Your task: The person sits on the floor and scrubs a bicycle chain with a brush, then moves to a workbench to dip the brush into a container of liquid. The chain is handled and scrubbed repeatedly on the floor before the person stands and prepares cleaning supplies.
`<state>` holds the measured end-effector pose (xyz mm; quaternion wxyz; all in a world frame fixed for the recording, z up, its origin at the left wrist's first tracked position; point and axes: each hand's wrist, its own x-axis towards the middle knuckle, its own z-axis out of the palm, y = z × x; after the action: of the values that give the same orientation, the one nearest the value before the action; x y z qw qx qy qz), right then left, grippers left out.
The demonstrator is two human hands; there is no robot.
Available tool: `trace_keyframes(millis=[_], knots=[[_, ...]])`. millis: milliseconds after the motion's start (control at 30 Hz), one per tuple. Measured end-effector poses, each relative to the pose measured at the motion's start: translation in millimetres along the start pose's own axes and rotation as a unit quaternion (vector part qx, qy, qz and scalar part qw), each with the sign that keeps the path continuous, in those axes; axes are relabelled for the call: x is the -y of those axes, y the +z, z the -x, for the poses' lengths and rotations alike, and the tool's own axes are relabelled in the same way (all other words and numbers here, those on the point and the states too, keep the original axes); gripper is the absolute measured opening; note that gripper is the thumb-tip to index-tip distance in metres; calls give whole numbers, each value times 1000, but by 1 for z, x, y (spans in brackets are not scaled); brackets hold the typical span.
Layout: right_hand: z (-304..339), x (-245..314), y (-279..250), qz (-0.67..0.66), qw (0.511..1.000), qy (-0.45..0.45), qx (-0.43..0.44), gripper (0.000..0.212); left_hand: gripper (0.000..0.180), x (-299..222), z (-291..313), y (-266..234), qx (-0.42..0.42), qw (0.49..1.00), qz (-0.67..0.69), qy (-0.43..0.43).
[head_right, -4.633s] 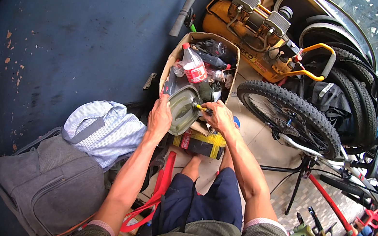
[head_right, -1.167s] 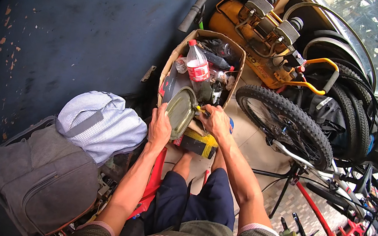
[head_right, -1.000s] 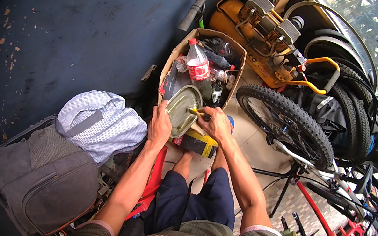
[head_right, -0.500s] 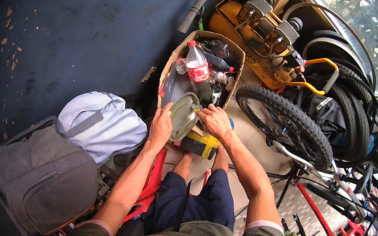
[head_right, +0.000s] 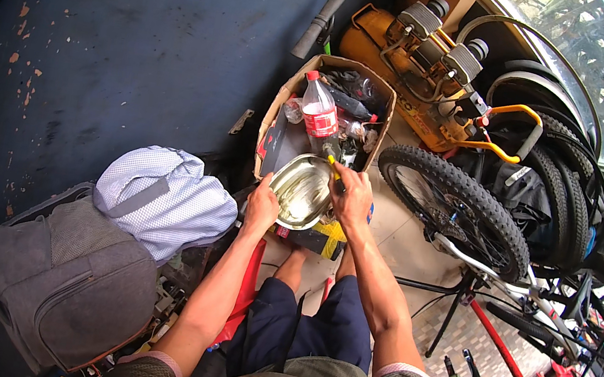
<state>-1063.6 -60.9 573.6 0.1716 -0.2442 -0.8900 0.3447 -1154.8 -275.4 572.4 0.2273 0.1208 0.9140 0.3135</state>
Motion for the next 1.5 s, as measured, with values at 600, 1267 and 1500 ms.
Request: trace_keyframes(millis=[600, 1267, 1500], knots=[[-34, -56, 0, 83, 987, 121, 71, 23, 49, 19, 42, -12, -4, 998, -14, -53], [-15, -39, 14, -6, 981, 185, 54, 24, 47, 4, 30, -14, 31, 982, 93, -163], [-74, 40, -70, -136, 988, 33, -62, 27, 49, 26, 36, -5, -3, 984, 98, -147]])
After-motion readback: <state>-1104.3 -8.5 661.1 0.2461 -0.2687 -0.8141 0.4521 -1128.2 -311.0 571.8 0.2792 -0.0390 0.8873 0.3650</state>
